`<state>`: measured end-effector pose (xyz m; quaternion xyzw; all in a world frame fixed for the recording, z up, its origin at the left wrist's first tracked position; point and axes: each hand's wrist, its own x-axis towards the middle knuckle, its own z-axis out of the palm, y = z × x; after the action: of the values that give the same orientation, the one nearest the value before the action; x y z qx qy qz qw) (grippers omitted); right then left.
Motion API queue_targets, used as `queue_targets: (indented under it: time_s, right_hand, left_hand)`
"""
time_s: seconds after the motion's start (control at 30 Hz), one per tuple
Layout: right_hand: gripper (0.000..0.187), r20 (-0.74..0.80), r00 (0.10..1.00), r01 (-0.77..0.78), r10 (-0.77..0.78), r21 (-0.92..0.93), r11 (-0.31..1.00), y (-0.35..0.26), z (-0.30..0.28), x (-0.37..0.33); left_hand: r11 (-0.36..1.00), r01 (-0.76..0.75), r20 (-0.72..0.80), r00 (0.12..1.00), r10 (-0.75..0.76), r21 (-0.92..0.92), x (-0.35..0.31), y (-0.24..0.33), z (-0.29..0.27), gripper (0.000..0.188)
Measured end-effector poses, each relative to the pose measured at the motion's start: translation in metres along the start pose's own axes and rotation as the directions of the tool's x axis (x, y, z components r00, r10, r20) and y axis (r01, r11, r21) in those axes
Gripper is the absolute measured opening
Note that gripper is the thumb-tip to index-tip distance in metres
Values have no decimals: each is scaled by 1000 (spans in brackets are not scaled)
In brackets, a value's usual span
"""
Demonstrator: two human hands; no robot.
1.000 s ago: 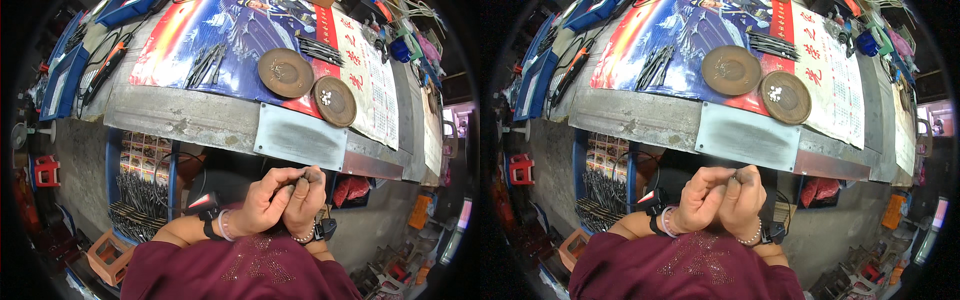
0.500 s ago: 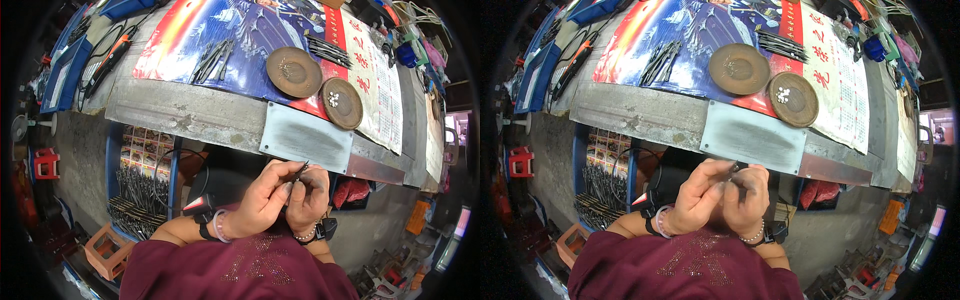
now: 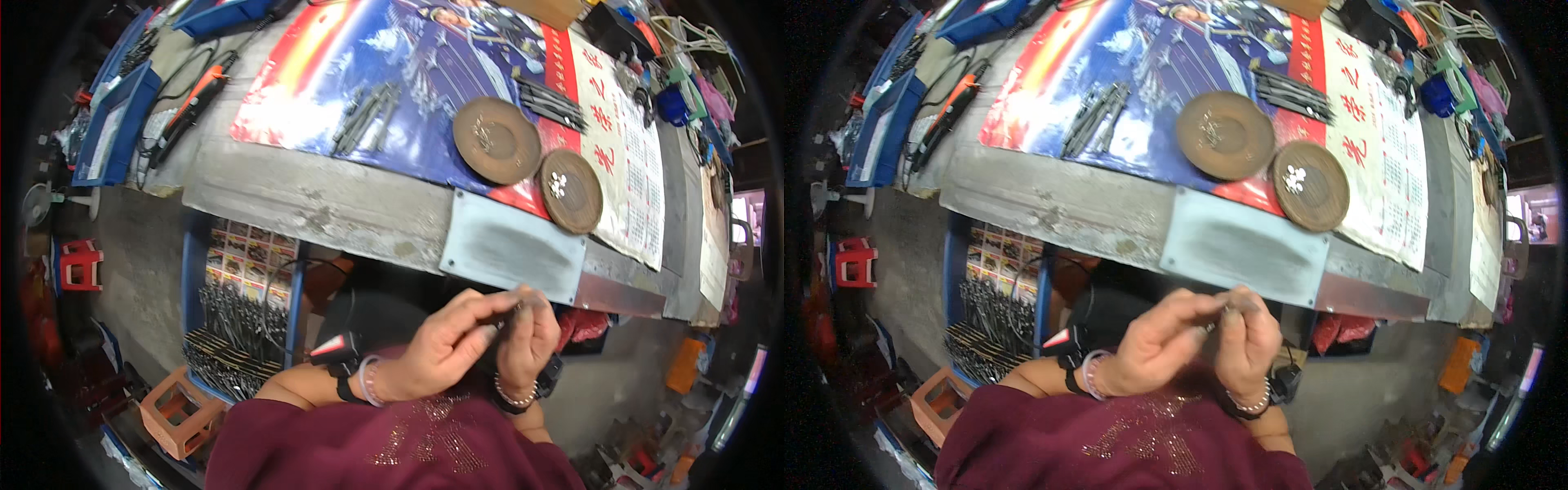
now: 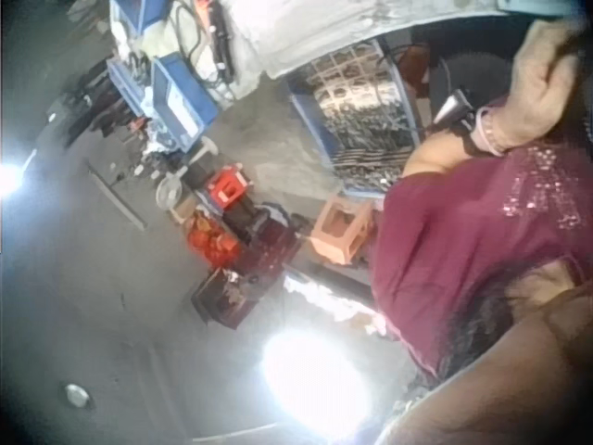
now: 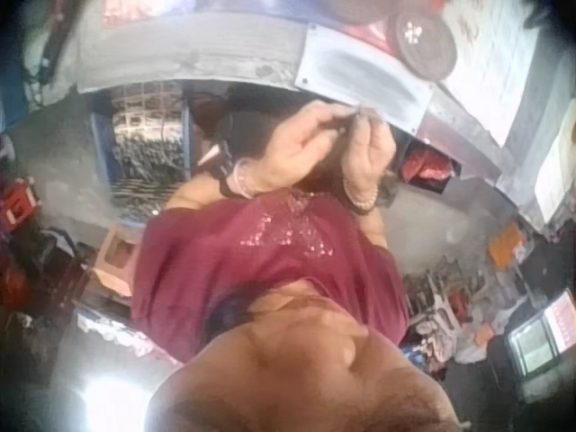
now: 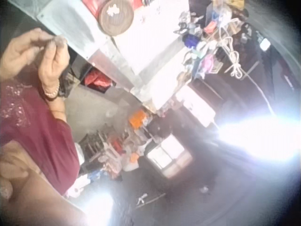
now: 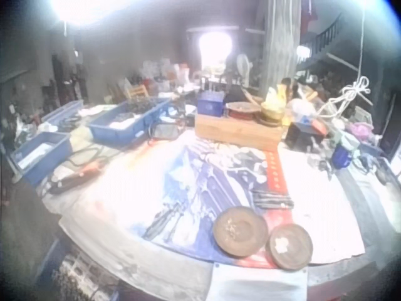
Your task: The person repeatedly picks small metal rods and white beads from two wooden dishes on a workbench, threads the beads onto the rods, and places the assembled units back into the dishes. The process continues throughout the clip with consistent hand movements and no visible final assembly or packaging.
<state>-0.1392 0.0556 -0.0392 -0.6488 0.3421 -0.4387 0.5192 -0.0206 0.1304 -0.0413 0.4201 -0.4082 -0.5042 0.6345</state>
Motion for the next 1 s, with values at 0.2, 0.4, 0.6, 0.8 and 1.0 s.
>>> queue_targets:
  time_s: [0.2, 0.4, 0.6, 0.8, 1.0]
  right_hand:
    - [17, 230, 907, 408, -353, -270, 872, -10, 5, 26]
    - [20, 274, 960, -122, 50, 253, 960, -21, 17, 43]
    - [27, 179, 973, 142, -143, 18, 990, -8, -2, 54]
    - [23, 170, 976, 170, -133, -223, 960, 5, -26, 49]
    - [18, 125, 981, 177, -146, -288, 941, 12, -48, 50]
  left_hand:
    - [993, -110, -20, 994, 112, 51, 7, 15, -8, 40]
    - [984, -147, -16, 989, 150, 101, 15, 34, -30, 39]
    - [863, 55, -341, 930, 139, 503, 67, 57, -92, 19]
    - [221, 42, -145, 868, 475, 974, 142, 45, -154, 15]
    - [-44, 140, -105, 884, 455, 989, 153, 44, -147, 20]
